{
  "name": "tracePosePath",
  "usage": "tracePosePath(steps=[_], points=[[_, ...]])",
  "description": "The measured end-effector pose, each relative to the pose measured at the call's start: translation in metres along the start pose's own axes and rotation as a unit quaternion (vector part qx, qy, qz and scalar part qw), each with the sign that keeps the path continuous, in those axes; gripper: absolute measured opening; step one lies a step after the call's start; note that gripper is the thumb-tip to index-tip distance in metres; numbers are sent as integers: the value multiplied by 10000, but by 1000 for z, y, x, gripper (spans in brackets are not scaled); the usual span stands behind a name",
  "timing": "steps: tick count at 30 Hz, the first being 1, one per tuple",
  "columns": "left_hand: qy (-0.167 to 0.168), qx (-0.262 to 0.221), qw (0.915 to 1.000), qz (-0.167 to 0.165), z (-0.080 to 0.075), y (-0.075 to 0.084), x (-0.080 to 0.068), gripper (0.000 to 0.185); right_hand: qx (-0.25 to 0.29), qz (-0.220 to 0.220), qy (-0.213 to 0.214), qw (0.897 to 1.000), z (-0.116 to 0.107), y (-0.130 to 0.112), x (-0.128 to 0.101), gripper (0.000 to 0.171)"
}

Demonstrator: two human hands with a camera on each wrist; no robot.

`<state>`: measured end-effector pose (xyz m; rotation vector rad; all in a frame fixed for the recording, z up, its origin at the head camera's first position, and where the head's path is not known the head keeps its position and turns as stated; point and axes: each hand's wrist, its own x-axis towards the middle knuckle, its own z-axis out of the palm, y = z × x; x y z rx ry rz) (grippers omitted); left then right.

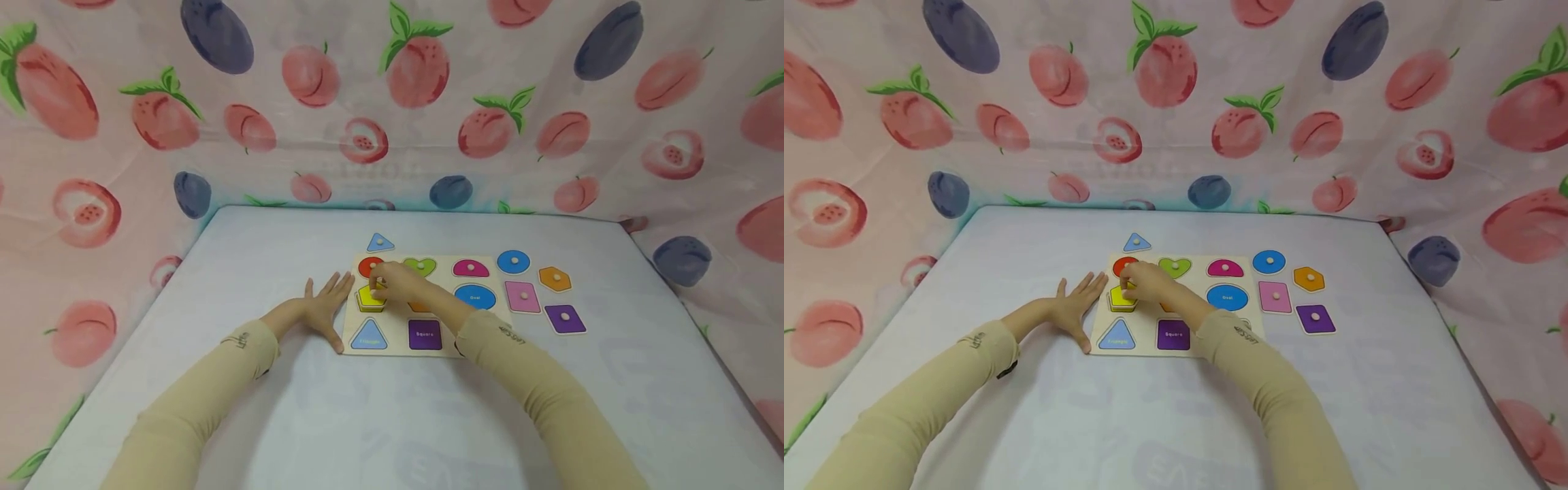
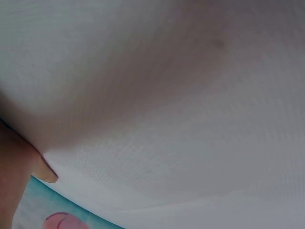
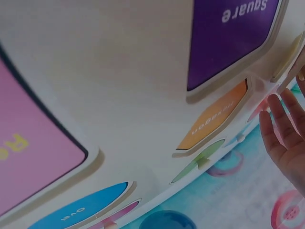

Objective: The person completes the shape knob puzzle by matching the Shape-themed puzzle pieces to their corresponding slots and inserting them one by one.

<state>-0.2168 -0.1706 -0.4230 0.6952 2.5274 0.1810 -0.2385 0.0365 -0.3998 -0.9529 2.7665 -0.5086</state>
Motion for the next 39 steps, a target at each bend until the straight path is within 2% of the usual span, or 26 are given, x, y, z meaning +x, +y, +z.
tracePosePath(steps=[8, 12, 19, 31, 39], points=[[-31, -3, 10000, -3, 0, -1, 3, 142, -4, 172, -124, 9998, 4, -4, 3, 9], [66, -78, 9999, 9, -1, -2, 0, 142, -68, 135, -65, 9999, 6, -6, 6, 10], [49, 45, 10000, -28, 1, -2, 1, 140, -113, 283, -117, 9995, 11, -6, 11, 10], [83, -317, 9994, 99, -1, -2, -3, 148, -360, 382, -218, 9984, 9, -17, 15, 6], [68, -83, 9999, -29, 3, 1, 2, 140, -337, 532, -243, 9977, 9, -19, 11, 8]])
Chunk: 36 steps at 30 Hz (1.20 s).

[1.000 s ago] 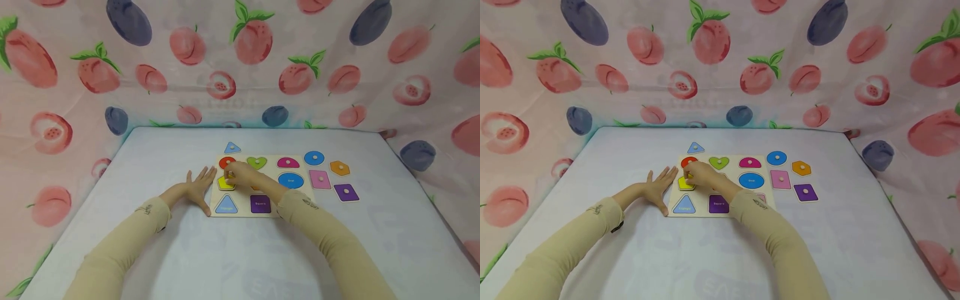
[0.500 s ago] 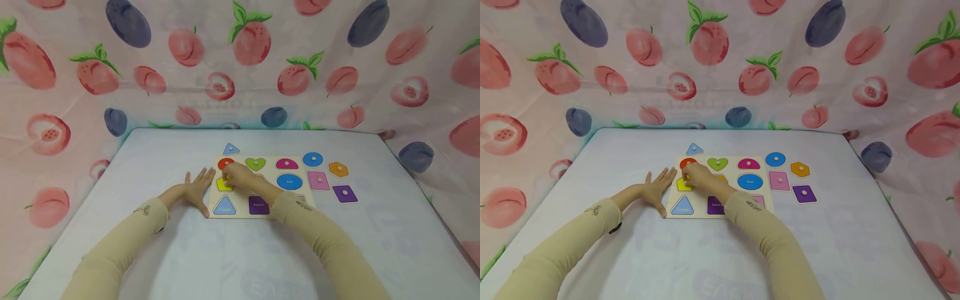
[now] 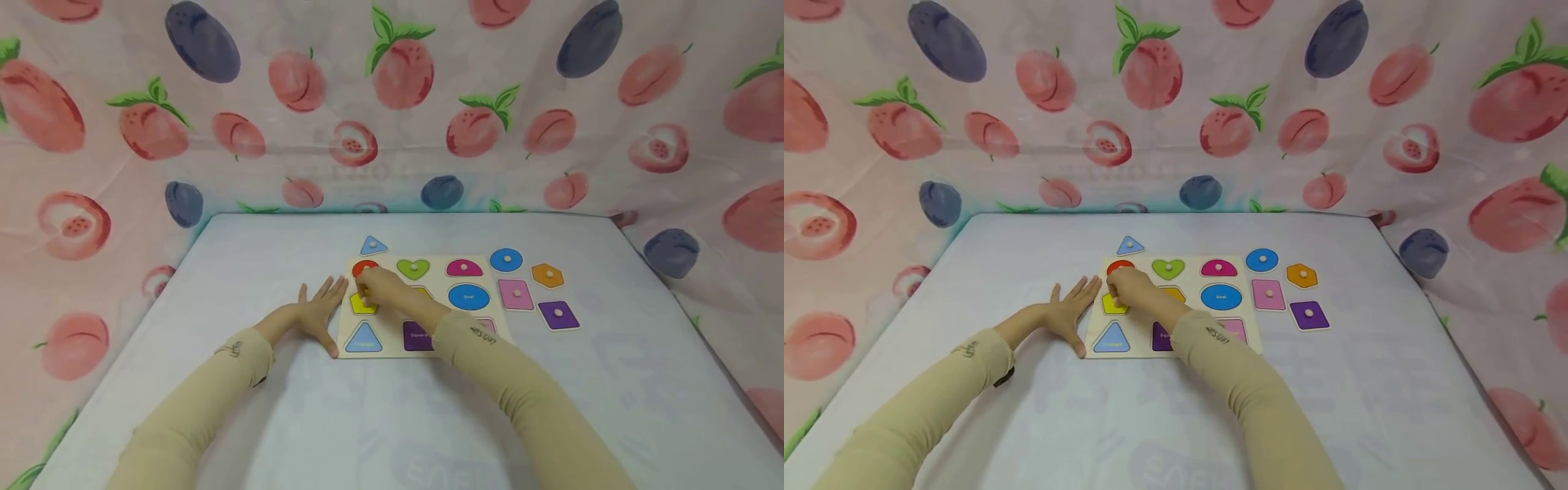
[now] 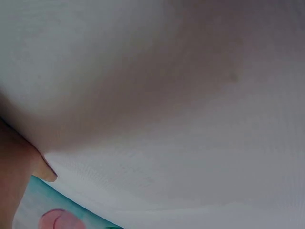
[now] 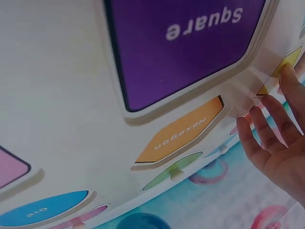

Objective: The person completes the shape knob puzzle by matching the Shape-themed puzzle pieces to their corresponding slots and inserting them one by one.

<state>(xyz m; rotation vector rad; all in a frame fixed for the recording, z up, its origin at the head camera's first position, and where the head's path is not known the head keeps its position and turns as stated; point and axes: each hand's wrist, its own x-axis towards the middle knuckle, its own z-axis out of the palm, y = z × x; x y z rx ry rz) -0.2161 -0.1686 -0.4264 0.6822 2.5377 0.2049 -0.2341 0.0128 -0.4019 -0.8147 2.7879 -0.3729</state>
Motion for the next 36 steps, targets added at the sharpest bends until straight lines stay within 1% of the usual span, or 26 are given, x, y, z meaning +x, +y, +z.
tracePosePath(steps=[4, 6, 11, 13, 15, 19, 23, 26, 30, 33, 36], points=[[-2, -4, 10000, -30, 0, 2, -2, 140, -31, 63, -75, 9999, -2, 0, 0, 8], [-3, -21, 10000, -36, -1, 2, -2, 141, 13, 51, -28, 10000, -1, 0, 0, 8], [-51, -6, 9999, -95, -2, -1, -2, 141, 285, -150, 177, 9993, 1, 2, 0, 8], [-75, 10, 9999, -151, -3, -2, -3, 141, 353, -236, 193, 9989, 2, 3, 1, 6], [-39, 6, 9999, -151, -4, -2, -2, 140, 430, -227, 174, 9987, 1, 3, 1, 3], [-21, 83, 9999, -72, -4, 0, -1, 140, 610, -82, -91, 9981, 0, 7, 2, 11], [-92, 107, 9999, -96, -2, 1, -2, 141, 837, -124, -318, 9959, -2, 9, 0, 17], [-94, 76, 9998, -127, -2, 0, -2, 141, 1027, -132, -165, 9945, -4, 13, -2, 16], [-84, 114, 9998, -114, -2, -1, 0, 141, 1449, 62, 98, 9894, -6, 21, -4, 12], [-81, 122, 9998, -93, -1, -1, 2, 141, 1823, 145, 149, 9830, -6, 27, -7, 9], [-82, 68, 9999, -57, -1, -1, 1, 141, 2012, 56, 163, 9794, -7, 32, -9, 8]])
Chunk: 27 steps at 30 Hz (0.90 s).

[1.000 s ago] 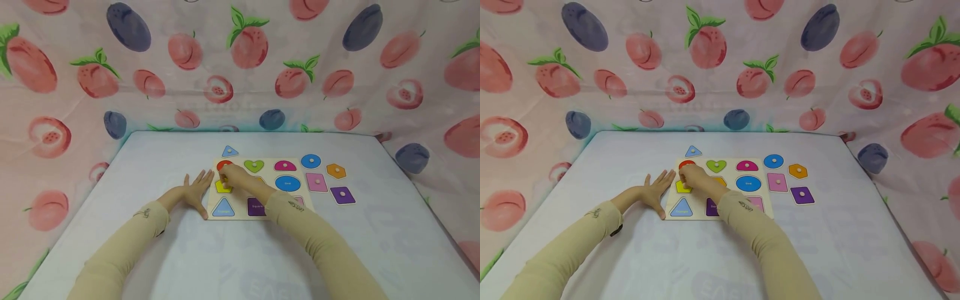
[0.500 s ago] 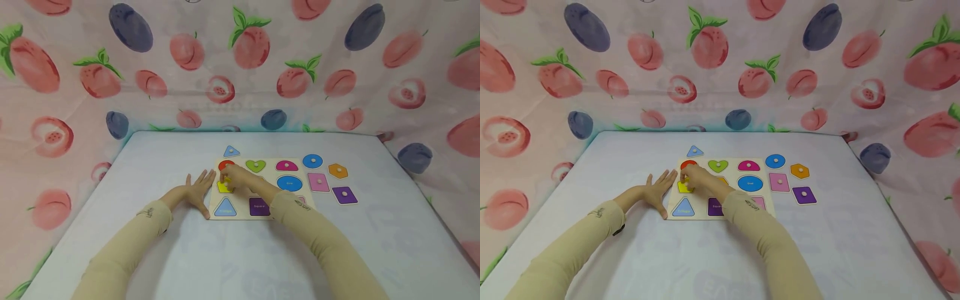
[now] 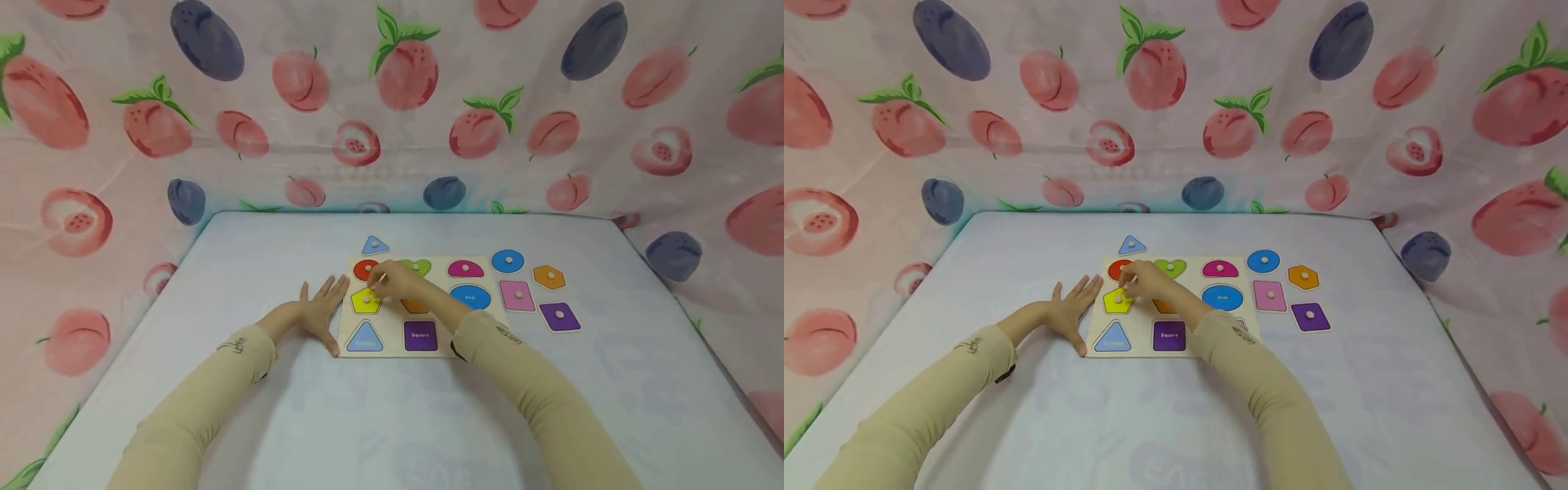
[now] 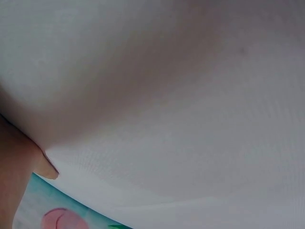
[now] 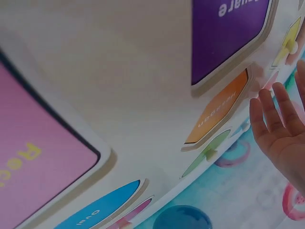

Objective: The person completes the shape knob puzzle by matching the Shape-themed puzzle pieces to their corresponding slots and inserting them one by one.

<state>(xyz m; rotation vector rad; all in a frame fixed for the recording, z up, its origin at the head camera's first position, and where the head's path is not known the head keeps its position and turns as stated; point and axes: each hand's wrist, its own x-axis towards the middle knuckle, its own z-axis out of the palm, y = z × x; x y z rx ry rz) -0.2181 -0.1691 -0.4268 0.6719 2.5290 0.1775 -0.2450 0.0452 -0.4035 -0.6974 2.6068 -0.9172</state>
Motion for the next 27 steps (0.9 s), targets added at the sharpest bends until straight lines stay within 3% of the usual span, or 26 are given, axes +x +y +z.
tracePosePath(steps=[8, 14, 27], points=[[9, -119, 9999, 105, -1, 2, -3, 142, 231, -21, 57, 9997, -9, 8, -8, 15], [41, -51, 10000, 45, -1, 1, -3, 142, 139, -345, 146, 9992, -19, 17, -21, 16], [1, -169, 9998, 102, -3, 2, -4, 143, 153, -101, 621, 9979, -46, 44, -57, 17]])
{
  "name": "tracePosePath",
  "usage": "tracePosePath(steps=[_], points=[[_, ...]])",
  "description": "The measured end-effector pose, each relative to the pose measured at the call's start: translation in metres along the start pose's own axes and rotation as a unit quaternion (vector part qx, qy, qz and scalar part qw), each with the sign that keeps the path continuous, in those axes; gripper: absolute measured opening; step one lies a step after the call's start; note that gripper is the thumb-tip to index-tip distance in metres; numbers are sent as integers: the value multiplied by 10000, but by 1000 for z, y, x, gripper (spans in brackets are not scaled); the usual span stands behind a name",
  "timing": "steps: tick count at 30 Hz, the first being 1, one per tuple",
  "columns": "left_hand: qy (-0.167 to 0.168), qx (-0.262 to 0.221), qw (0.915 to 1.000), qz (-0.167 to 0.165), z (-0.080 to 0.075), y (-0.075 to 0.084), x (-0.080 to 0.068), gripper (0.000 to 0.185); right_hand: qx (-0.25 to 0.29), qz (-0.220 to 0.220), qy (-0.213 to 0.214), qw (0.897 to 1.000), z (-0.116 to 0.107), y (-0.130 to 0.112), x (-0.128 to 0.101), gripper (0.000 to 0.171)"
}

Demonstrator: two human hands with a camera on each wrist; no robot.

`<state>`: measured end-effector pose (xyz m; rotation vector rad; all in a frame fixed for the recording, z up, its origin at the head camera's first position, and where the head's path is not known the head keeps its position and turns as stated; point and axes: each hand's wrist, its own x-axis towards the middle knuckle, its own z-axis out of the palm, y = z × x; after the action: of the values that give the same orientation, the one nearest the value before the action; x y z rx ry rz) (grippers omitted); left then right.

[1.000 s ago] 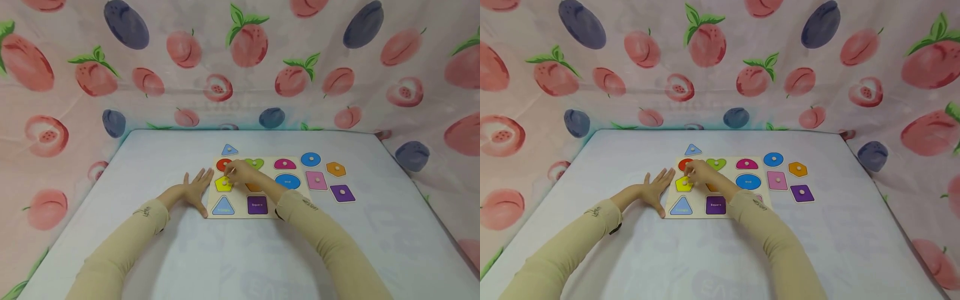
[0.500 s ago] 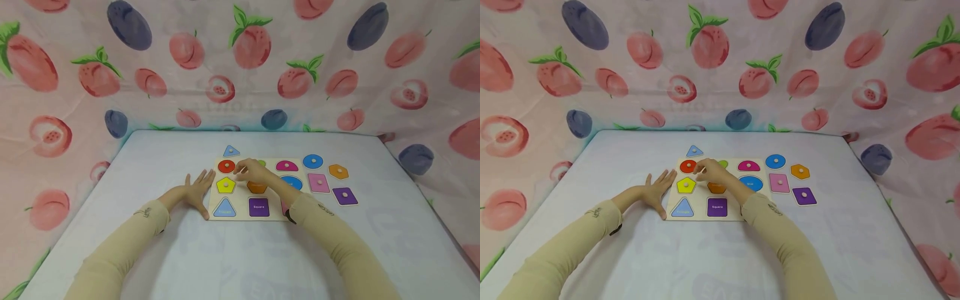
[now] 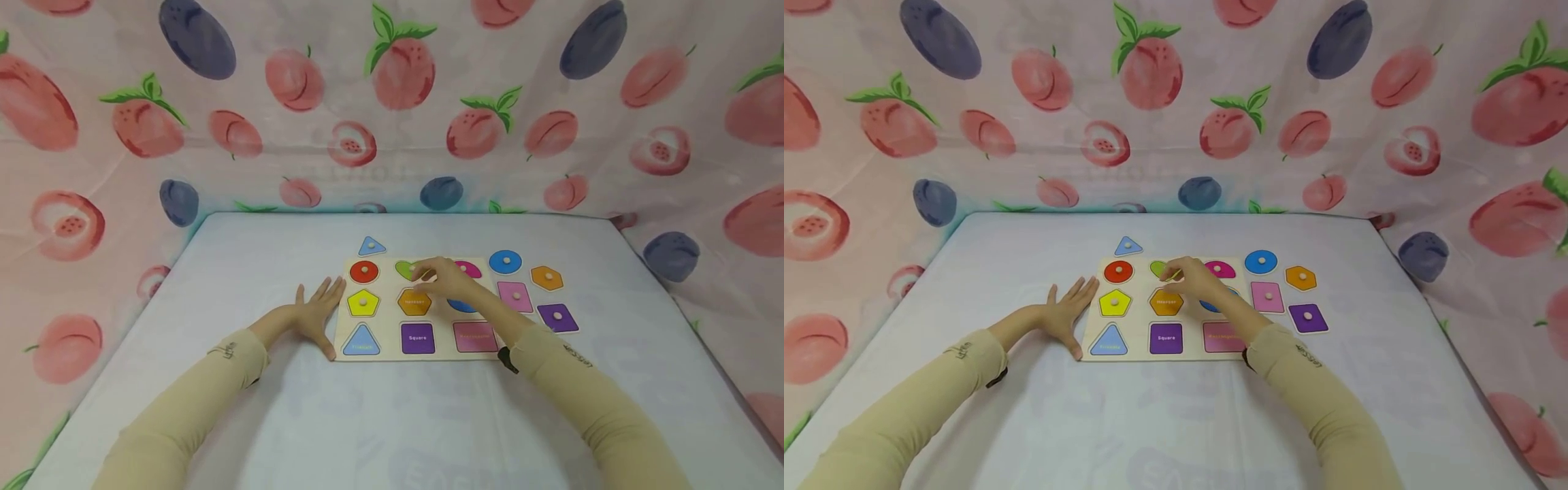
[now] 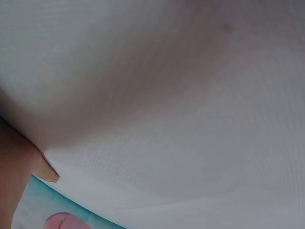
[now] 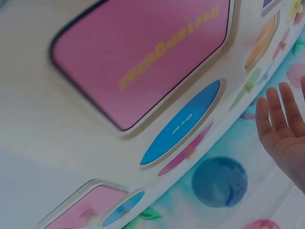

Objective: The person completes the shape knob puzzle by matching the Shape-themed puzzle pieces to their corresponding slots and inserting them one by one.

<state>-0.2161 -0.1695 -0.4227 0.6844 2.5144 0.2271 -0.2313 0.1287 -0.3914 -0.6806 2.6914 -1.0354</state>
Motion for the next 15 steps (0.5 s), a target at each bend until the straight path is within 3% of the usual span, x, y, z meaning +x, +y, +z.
tracePosePath(steps=[5, 15], points=[[67, -25, 10000, 13, -2, 0, -2, 143, 103, -184, 151, 9997, -13, 8, -10, 19], [24, -60, 10000, 72, -1, 0, 0, 143, -36, 165, 482, 9987, -27, 27, -32, 21]])
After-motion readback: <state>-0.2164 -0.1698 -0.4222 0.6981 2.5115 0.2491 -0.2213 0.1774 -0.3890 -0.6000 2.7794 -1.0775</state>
